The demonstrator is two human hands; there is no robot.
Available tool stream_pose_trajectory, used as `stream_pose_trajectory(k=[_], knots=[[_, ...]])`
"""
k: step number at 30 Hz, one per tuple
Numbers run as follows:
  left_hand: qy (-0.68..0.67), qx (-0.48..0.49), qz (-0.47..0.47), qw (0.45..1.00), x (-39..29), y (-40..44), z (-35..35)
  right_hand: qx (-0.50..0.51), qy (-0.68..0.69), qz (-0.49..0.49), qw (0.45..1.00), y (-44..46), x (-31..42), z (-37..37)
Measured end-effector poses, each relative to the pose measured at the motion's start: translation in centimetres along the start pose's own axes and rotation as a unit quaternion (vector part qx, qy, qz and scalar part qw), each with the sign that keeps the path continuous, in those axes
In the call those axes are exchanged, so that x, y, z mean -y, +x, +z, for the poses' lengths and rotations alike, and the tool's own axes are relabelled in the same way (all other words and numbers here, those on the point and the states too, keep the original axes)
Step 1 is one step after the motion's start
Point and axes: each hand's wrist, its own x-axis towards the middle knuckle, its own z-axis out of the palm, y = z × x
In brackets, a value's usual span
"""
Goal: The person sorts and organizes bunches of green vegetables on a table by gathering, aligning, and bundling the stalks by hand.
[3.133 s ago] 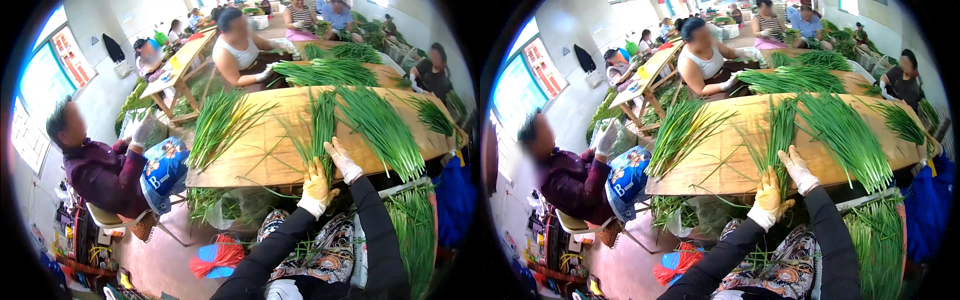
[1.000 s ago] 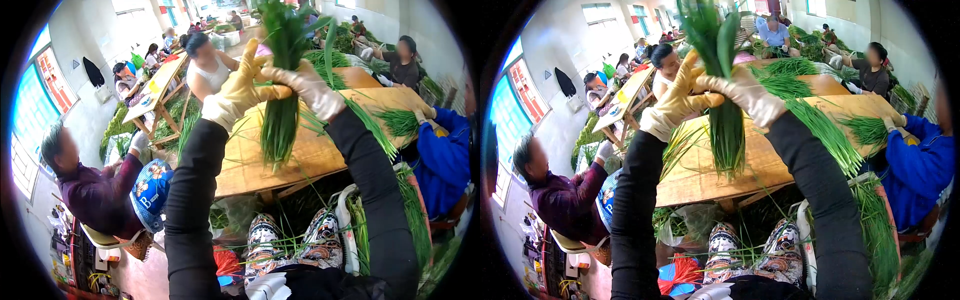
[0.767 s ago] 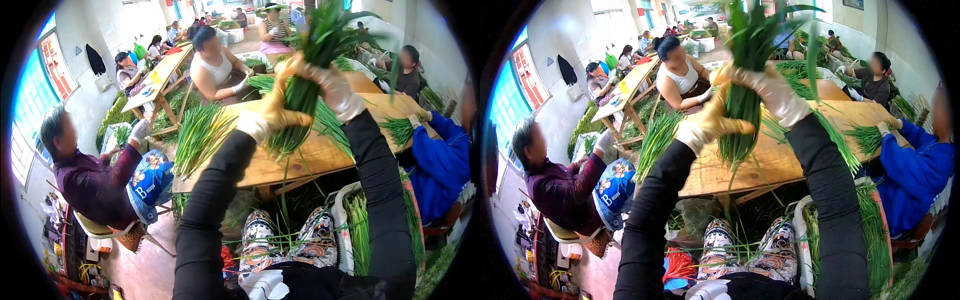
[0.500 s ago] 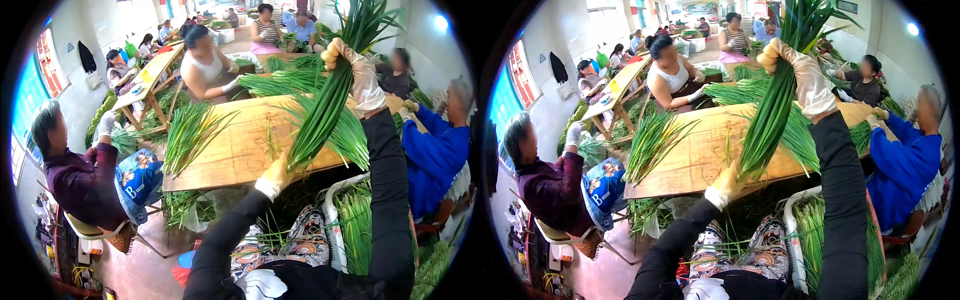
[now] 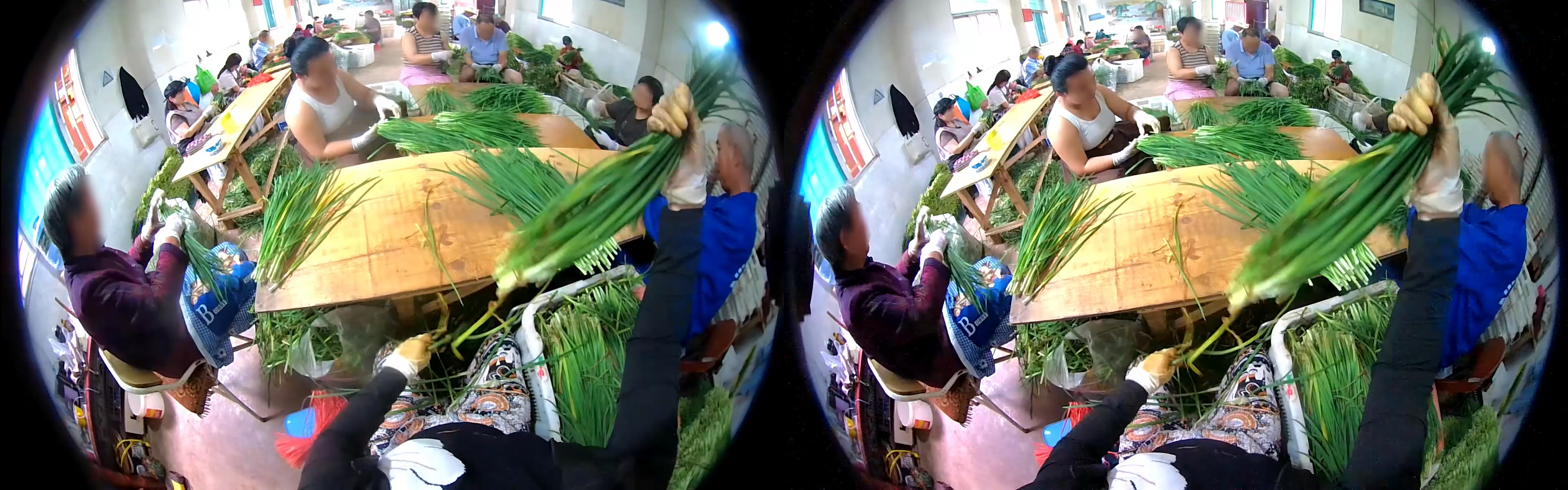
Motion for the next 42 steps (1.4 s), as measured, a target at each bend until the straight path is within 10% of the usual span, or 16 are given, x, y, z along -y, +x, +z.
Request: stream_pose_trajectory(k=[4, 6, 7, 14, 18, 22, 24, 27, 30, 36, 39, 42], knots=[[0.181, -0.03, 0.316, 0.931, -9.0, -0.9, -8.4, 0.013, 0.007, 0.025, 1.0, -2.3, -1.7, 0.8], [0.141, -0.038, 0.22, 0.964, -10.0, 4.4, -11.9, 0.052, 0.02, 0.016, 0.998, -3.4, -2.3, 0.7], [0.243, -0.191, 0.11, 0.944, -11.9, 5.5, -13.5, 0.01, 0.015, -0.006, 1.0, -3.9, -2.9, 1.4], [0.159, -0.385, 0.077, 0.906, -9.0, 19.2, -12.7, -0.035, 0.078, 0.006, 0.996, -5.7, -3.7, 2.2], [0.106, 0.141, 0.458, 0.871, -11.4, 15.1, -7.3, 0.076, 0.115, -0.001, 0.99, -4.8, -3.6, 1.1], [-0.407, 0.299, 0.32, 0.802, -12.6, 5.1, -4.9, 0.083, 0.156, -0.017, 0.984, -4.6, -4.3, -1.2], [-0.551, 0.355, 0.213, 0.725, -13.4, 1.9, -4.3, 0.265, 0.193, -0.016, 0.945, -3.4, -5.4, -3.1], [-0.643, 0.358, 0.192, 0.649, -14.6, -0.2, -2.6, 0.183, 0.169, -0.02, 0.968, -4.3, -7.1, -4.0], [-0.588, 0.318, 0.114, 0.735, -10.1, -0.7, -3.8, 0.067, 0.185, -0.037, 0.98, -5.7, -6.8, -3.2], [-0.19, 0.026, 0.025, 0.981, -0.3, 0.9, -3.2, 0.168, 0.192, -0.089, 0.963, -6.5, -4.2, -3.3], [-0.048, -0.138, 0.335, 0.931, -7.2, -0.7, -5.3, 0.409, 0.27, -0.08, 0.868, -5.2, -4.1, -6.1], [-0.111, -0.141, 0.408, 0.895, -13.6, 0.0, -5.4, 0.422, 0.264, -0.076, 0.864, -5.3, -4.9, -4.3]])
